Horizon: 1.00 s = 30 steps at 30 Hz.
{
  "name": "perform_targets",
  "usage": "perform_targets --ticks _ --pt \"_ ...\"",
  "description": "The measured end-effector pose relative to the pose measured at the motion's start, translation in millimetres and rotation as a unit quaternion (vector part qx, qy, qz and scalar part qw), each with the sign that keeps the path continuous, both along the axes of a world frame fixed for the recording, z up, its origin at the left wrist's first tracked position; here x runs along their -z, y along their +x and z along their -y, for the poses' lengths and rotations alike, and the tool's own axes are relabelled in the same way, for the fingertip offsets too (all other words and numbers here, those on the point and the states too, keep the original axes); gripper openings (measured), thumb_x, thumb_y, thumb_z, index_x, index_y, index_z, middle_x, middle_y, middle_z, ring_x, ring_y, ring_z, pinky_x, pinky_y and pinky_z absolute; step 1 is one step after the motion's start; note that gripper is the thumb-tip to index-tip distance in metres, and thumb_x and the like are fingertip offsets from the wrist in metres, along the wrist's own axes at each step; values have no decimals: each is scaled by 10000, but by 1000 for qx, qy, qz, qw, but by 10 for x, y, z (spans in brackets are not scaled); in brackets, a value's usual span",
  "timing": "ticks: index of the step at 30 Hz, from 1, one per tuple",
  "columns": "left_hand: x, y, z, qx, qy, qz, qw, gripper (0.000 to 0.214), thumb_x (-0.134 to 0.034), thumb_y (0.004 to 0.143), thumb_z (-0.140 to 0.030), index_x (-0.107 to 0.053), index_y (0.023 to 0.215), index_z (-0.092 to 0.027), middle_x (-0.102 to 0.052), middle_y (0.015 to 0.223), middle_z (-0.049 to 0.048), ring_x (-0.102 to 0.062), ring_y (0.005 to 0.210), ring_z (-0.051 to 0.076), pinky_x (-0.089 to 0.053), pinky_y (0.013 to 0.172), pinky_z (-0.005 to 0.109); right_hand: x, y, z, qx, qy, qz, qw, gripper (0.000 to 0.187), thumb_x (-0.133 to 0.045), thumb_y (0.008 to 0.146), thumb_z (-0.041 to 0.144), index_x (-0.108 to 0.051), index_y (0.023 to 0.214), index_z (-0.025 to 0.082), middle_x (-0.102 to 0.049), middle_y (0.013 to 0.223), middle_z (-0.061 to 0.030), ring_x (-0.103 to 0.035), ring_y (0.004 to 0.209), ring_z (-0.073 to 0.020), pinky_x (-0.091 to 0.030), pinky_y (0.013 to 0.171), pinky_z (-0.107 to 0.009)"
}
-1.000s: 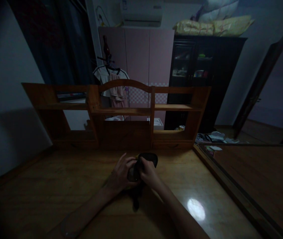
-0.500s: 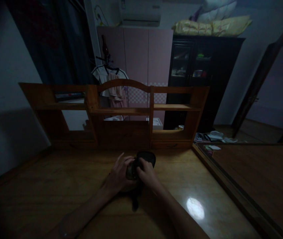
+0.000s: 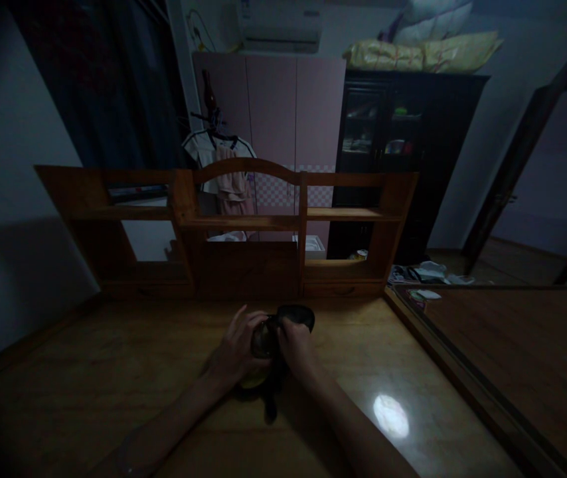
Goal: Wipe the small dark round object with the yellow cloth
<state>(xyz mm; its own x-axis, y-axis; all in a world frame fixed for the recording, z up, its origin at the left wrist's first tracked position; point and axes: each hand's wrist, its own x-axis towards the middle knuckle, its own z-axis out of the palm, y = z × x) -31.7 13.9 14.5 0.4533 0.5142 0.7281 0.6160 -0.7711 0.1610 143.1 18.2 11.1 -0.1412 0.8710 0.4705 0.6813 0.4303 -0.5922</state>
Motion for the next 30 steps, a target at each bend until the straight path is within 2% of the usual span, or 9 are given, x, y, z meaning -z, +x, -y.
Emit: perform_targets --ticks 4,8,11,15,22,30 --pt "1 0 -4 -16 5 6 1000 761 -763 642 -264 -352 1278 -192 -531 1223 93 -483 1192 259 -203 1130 559 -1 -18 11 -49 9 -42 998 190 -403 891 172 -587 842 183 -639 711 -32 -573 608 -147 -364 564 -221" --pt "18 1 -13 -24 6 2 1000 789 -780 625 -247 -350 1284 -196 -528 1229 87 -486 1188 260 -206 1128 558 42 -35 -44 -58 -20 -119 991 176 -483 822 173 -616 935 188 -671 867 -46 -612 804 -192 -458 719 -269" --pt "29 2 -16 -18 4 -9 1000 824 -796 606 -267 -346 1292 -197 -517 1240 91 -477 1196 264 -190 1133 556 117 -58 -111 -48 -71 -190 978 340 -539 715 118 -619 1036 195 -670 1001 -47 -604 955 -227 -483 824 -333" --pt "29 9 -11 -8 7 -28 1000 814 -787 620 -270 -340 1295 -189 -510 1248 95 -460 1212 258 -169 1139 552 208 -86 -152 -58 -107 -250 961 464 -548 648 80 -606 1098 178 -658 1077 -58 -595 1026 -236 -475 900 -381" --pt "10 32 -1 -3 10 -25 1000 743 -735 665 -272 -343 1291 -198 -512 1245 97 -476 1198 262 -200 1122 567 283 -99 -134 -38 -44 -215 975 480 -559 717 155 -557 1197 163 -614 1190 -109 -545 1132 -255 -406 996 -434" --pt "11 54 1 4 -15 -31 999 759 -716 659 -254 -334 1313 -214 -490 1267 110 -469 1196 288 -230 1099 578 262 -83 -104 -47 11 -154 987 408 -500 780 170 -559 1184 163 -646 1109 -118 -596 1041 -255 -473 908 -397"
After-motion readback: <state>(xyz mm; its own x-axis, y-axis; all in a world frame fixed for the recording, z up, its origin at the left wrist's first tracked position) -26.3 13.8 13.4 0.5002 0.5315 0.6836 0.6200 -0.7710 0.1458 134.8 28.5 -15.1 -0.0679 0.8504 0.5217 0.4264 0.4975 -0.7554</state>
